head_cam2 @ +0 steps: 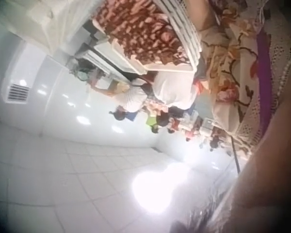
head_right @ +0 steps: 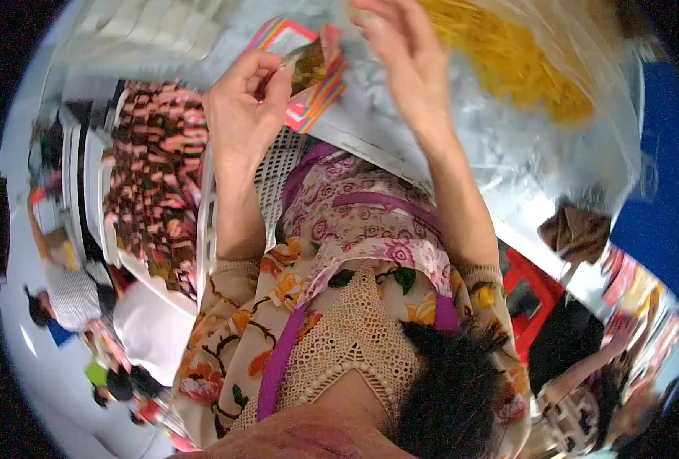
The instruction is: Packaging small yellow paper or plastic strips into small red and yellow paper packets.
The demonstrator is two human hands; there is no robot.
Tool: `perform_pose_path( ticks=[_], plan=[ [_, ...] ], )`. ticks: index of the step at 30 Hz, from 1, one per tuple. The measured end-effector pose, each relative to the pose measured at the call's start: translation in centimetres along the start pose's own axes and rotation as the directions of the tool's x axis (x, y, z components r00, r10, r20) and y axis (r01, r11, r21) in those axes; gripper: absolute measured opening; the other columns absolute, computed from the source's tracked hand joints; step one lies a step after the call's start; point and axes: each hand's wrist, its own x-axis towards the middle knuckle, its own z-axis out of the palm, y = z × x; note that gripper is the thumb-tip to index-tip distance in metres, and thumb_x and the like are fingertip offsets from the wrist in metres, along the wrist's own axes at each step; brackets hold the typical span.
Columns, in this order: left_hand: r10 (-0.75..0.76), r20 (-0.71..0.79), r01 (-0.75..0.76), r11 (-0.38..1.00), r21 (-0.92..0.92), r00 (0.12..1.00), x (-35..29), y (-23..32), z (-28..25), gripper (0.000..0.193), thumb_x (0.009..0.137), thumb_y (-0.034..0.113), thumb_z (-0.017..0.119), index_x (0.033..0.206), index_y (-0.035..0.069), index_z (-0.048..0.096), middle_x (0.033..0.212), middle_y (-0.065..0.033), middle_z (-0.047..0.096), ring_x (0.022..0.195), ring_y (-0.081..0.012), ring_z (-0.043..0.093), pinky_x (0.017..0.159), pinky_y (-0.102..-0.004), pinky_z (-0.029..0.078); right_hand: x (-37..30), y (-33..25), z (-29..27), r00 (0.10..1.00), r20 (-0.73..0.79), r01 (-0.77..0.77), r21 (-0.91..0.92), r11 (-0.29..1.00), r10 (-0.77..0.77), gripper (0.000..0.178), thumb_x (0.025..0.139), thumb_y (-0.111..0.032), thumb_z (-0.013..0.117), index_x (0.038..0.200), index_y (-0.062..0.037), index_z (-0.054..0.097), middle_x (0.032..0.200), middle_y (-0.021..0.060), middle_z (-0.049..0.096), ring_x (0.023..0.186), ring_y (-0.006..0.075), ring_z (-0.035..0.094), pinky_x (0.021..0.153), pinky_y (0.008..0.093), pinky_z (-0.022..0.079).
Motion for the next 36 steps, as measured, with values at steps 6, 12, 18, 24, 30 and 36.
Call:
perform_pose_path(
  ticks=[6, 12, 18, 24, 30, 36],
  plan=[
    [0.179, 0.218, -0.224, 0.953, 0.203, 0.959, -2.4, -1.7, -5.9, 0.012, 0.074, 0.012, 0.063, 0.078, 0.001, 0.060, 0.066, -0.0172, 0.059, 0.060, -0.0334, 0.059, 0.058, -0.0402, 0.048, -1.3, -0.1, -4.0, 0.982, 0.096, -0.124, -0.326, 0.937, 0.163, 0.039, 0.097, -0.017, 0.047, 0.130, 0.0026, 0.047, 0.119, 0.0144, 0.059, 0.098, 0.0198, 0.062, 0.089, 0.0336, 0.049],
    [-0.232, -0.272, 0.328, 0.861, 0.389, 0.934, -7.3, 1.5, -18.6, 0.010, 0.080, 0.006, 0.064, 0.089, 0.003, 0.067, 0.077, -0.0149, 0.067, 0.073, -0.0255, 0.067, 0.064, -0.0340, 0.051, -0.9, 1.7, -5.1, 0.936, 0.258, -0.131, -0.380, 0.916, 0.240, 0.042, 0.096, -0.019, 0.051, 0.131, 0.0024, 0.047, 0.117, 0.0131, 0.061, 0.093, 0.0176, 0.060, 0.089, 0.0313, 0.048],
    [0.061, -0.577, 0.522, 0.355, 0.775, 0.815, -17.2, -10.8, -37.2, 0.017, 0.081, 0.022, 0.060, 0.089, 0.009, 0.067, 0.077, -0.0158, 0.066, 0.065, -0.0270, 0.065, 0.061, -0.0337, 0.050, -2.0, 0.6, -9.0, 0.962, 0.134, -0.151, -0.463, 0.874, 0.237, 0.040, 0.092, -0.019, 0.056, 0.126, 0.0032, 0.052, 0.114, 0.0130, 0.063, 0.090, 0.0184, 0.061, 0.086, 0.0318, 0.049],
    [-0.478, -0.377, 0.603, 0.701, 0.380, 0.793, -29.7, -27.8, -50.0, 0.029, 0.086, 0.020, 0.054, 0.109, 0.006, 0.065, 0.096, -0.0136, 0.068, 0.065, -0.0219, 0.063, 0.051, -0.0331, 0.048, -1.9, 4.2, -11.7, 0.971, -0.169, -0.231, -0.494, 0.838, 0.168, 0.026, 0.089, -0.017, 0.062, 0.109, -0.0006, 0.065, 0.093, 0.0064, 0.069, 0.077, 0.0133, 0.062, 0.071, 0.0263, 0.049],
    [-0.398, -0.365, 0.534, 0.514, 0.671, 0.842, -18.1, -38.2, -43.7, 0.029, 0.086, 0.025, 0.056, 0.105, 0.005, 0.066, 0.094, -0.0132, 0.069, 0.068, -0.0230, 0.064, 0.056, -0.0347, 0.049, -2.6, 5.0, -12.1, 0.988, -0.052, 0.013, -0.907, 0.420, -0.142, 0.013, 0.085, -0.015, 0.065, 0.094, -0.0074, 0.069, 0.087, 0.0102, 0.067, 0.074, 0.0237, 0.063, 0.068, 0.0311, 0.050],
    [-0.255, -0.567, 0.576, -0.046, 0.816, 0.783, -24.6, -30.9, -41.0, 0.031, 0.087, 0.030, 0.057, 0.102, 0.004, 0.068, 0.091, -0.0129, 0.069, 0.072, -0.0242, 0.065, 0.063, -0.0367, 0.051, -0.5, 7.4, -10.6, 0.986, -0.010, -0.011, -1.000, -0.007, -0.169, 0.029, 0.081, -0.032, 0.069, 0.087, -0.0042, 0.065, 0.085, 0.0143, 0.065, 0.079, 0.0339, 0.062, 0.069, 0.0396, 0.050]
  ],
)
